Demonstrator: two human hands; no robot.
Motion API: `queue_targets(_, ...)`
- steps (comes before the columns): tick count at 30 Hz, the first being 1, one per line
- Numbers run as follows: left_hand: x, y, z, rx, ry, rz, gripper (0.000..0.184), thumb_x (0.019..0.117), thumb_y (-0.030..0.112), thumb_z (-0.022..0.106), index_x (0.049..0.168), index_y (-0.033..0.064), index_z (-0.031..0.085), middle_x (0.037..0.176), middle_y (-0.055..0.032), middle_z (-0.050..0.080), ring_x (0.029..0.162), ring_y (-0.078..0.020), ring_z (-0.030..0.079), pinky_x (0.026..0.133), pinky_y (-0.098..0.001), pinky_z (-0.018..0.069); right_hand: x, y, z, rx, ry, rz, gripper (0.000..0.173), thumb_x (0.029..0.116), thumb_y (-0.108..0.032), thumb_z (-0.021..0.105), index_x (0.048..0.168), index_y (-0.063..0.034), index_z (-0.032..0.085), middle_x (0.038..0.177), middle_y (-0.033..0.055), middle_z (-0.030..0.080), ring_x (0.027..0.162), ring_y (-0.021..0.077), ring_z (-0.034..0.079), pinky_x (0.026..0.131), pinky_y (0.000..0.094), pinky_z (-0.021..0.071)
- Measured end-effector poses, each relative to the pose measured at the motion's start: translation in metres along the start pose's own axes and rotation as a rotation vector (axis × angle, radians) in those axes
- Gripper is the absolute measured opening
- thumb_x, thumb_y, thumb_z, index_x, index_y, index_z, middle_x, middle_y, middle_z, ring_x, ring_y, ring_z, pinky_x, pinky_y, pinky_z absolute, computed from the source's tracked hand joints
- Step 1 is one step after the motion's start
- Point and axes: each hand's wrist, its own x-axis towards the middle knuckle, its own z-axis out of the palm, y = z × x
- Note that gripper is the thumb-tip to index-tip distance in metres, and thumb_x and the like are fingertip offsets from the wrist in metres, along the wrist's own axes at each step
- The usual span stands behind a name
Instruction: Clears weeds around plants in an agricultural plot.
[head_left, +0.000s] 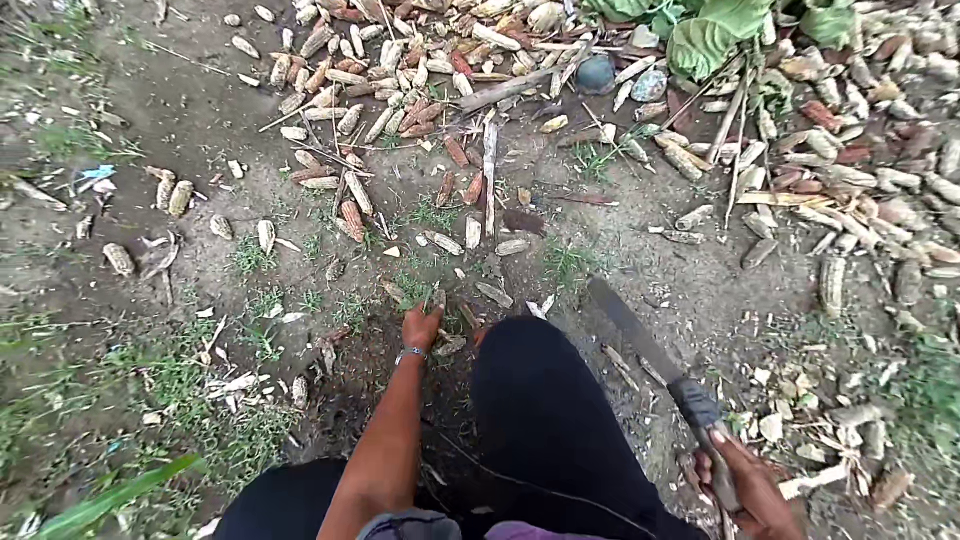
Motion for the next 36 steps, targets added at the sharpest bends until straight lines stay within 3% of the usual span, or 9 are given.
queue_targets(5,0.001,0.06,0.032,0.301,-0.189,0.19,0.045,0.1001,0.041,0.066,0.127,0.0054,0.07,0.121,-0.022,0.071,0.116,-0.039,0.067,0.104,-0.0635,0.0493,0.101,0.006,0.085,-0.003,-0.005,-0.128,0.025,0.1046,-0.021,0.056,0.115,0.0,0.062,0.063,0.0055,0.062,0.046,0.0156,0.059,0.043,0.0328,0.0539)
queue_targets(11,-0.016,0.169,0.134,0.717,-0.485,0.575,0.038,0.1006,0.031,0.06,0.134,0.0133,0.068,0.127,-0.0202,0.07,0.122,-0.0418,0.065,0.101,-0.0686,0.0484,0.069,-0.013,0.039,-0.014,-0.027,-0.125,0.03,0.0997,-0.021,0.059,0.119,0.0014,0.062,0.064,0.0054,0.063,0.047,0.0145,0.06,0.045,0.0312,0.0546)
queue_targets(16,-0.016,0.208,0.171,0.666,-0.406,0.624,0.042,0.1052,0.026,0.053,0.146,0.022,0.061,0.131,-0.0152,0.07,0.123,-0.0374,0.065,0.102,-0.0636,0.0484,0.021,-0.013,-0.012,0.034,-0.08,-0.02,0.02,0.1009,-0.019,0.053,0.112,-0.0057,0.063,0.064,0.0027,0.067,0.049,0.0138,0.063,0.045,0.0307,0.0556)
queue_targets(22,-0.01,0.243,0.221,0.737,-0.241,0.535,0.049,0.1037,0.016,0.055,0.152,0.0211,0.053,0.161,-0.026,0.039,0.113,-0.0479,0.067,0.088,-0.0647,0.0561,0.079,-0.075,0.106,-0.134,0.058,-0.018,0.019,0.1,-0.008,0.063,0.111,0.007,0.067,0.077,0.0053,0.068,0.062,0.0053,0.059,0.063,0.0232,0.0521)
queue_targets(26,0.003,0.243,0.238,0.692,-0.177,0.358,0.044,0.109,0.031,0.052,0.145,0.0072,0.055,0.147,-0.0319,0.05,0.12,-0.0512,0.062,0.091,-0.0655,0.0556,0.054,-0.078,0.111,-0.295,0.11,-0.378,0.022,0.0857,0.004,0.07,0.104,0.0155,0.069,0.086,0.0114,0.074,0.077,0.0004,0.068,0.078,0.0152,0.054)
queue_targets(29,0.007,0.236,0.206,0.697,-0.156,0.362,0.041,0.1101,0.03,0.045,0.145,0.0118,0.056,0.128,-0.0241,0.068,0.113,-0.0444,0.069,0.091,-0.0639,0.0558,0.071,-0.037,0.063,-0.612,0.022,-0.736,0.047,0.0865,-0.017,0.073,0.118,0.0169,0.066,0.1,0.0249,0.075,0.091,0.0171,0.075,0.09,0.0316,0.0581)
queue_targets(31,0.012,0.205,0.18,0.673,-0.143,0.303,0.043,0.1081,0.036,0.049,0.146,0.0183,0.058,0.13,-0.0217,0.069,0.117,-0.0437,0.068,0.094,-0.0666,0.0536,0.066,-0.038,0.039,-0.628,-0.078,-0.65,0.057,0.086,-0.021,0.075,0.128,0.0147,0.062,0.106,0.0244,0.073,0.089,0.0165,0.073,0.084,0.0342,0.059)
queue_targets(33,0.008,0.157,0.153,0.634,-0.135,0.225,0.047,0.1058,0.043,0.051,0.148,0.0215,0.058,0.135,-0.0211,0.067,0.122,-0.0432,0.066,0.099,-0.068,0.0512,0.061,-0.051,0.021,-0.494,-0.22,-0.467,0.05,0.0891,-0.014,0.072,0.13,0.0121,0.059,0.089,0.0099,0.072,0.065,0.0092,0.067,0.062,0.0313,0.0604)
queue_targets(36,-0.017,0.098,0.108,0.509,-0.048,0.148,0.051,0.1034,0.045,0.051,0.145,0.0175,0.062,0.133,-0.0199,0.068,0.122,-0.0412,0.066,0.101,-0.0652,0.0501,0.065,-0.073,0.024,-0.304,-0.442,-0.245,0.034,0.0969,-0.013,0.062,0.128,0.0016,0.059,0.076,-0.0009,0.07,0.057,0.0118,0.065,0.055,0.0329,0.0597)
